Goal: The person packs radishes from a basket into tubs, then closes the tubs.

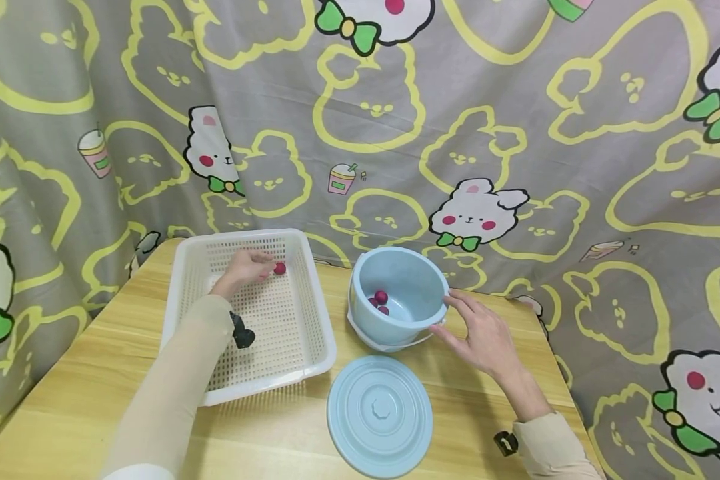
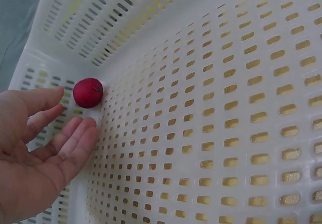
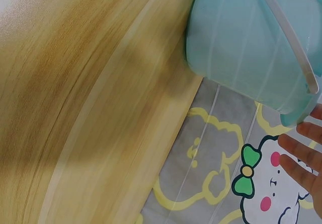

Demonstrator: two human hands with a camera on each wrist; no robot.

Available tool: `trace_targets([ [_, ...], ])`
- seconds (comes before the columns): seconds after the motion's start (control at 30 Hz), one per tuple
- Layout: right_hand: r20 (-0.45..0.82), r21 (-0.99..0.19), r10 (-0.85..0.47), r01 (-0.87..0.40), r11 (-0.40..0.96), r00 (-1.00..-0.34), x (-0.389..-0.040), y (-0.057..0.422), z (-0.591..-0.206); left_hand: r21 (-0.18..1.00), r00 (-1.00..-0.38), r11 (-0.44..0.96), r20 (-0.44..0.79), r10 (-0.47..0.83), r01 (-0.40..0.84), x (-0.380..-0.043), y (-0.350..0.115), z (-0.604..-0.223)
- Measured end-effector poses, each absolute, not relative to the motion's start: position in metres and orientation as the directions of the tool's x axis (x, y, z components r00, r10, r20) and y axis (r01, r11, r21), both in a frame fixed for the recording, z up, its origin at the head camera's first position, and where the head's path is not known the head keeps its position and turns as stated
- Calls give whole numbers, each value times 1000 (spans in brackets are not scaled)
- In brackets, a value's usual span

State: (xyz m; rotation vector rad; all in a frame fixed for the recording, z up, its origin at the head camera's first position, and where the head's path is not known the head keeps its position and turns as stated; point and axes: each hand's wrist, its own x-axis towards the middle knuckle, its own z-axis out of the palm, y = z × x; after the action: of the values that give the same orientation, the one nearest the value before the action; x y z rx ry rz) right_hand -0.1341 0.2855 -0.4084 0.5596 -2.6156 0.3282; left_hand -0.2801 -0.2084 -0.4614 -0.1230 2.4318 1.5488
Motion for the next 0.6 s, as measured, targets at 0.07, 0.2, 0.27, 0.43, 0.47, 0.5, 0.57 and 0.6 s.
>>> trace_targets([
  [0.07,467,-135,-331,-436,890,-820,-134,285,-408,880,-965,428,-256,64,-205,-281,-209,-464],
  [0.2,462,-134,-331,-434,891,-822,-135,286,-408,883,-966,428,-248,73,-194,-282,-207,-465],
  [0.27,460,-134,-331,-433,892,-824,-135,286,-408,884,-966,422,-249,67,-199,-282,-205,-465],
  [0.43,457,-135,-329,-430,893,-826,-135,286,-408,883,-966,426,-249,64,-199,-285,-201,-468],
  [0.47,458,-135,-329,-431,892,-826,-135,286,-408,882,-967,429,-246,67,-195,-286,-200,-469],
  [0.5,458,-136,-329,-431,892,-826,-135,286,-408,881,-967,432,-246,69,-193,-288,-200,-471],
  [0.57,460,-137,-331,-434,890,-824,-135,286,-408,879,-967,438,-246,73,-190,-291,-200,-474],
  [0.6,460,-138,-331,-435,890,-824,-135,286,-408,877,-966,442,-247,75,-190,-293,-200,-475],
])
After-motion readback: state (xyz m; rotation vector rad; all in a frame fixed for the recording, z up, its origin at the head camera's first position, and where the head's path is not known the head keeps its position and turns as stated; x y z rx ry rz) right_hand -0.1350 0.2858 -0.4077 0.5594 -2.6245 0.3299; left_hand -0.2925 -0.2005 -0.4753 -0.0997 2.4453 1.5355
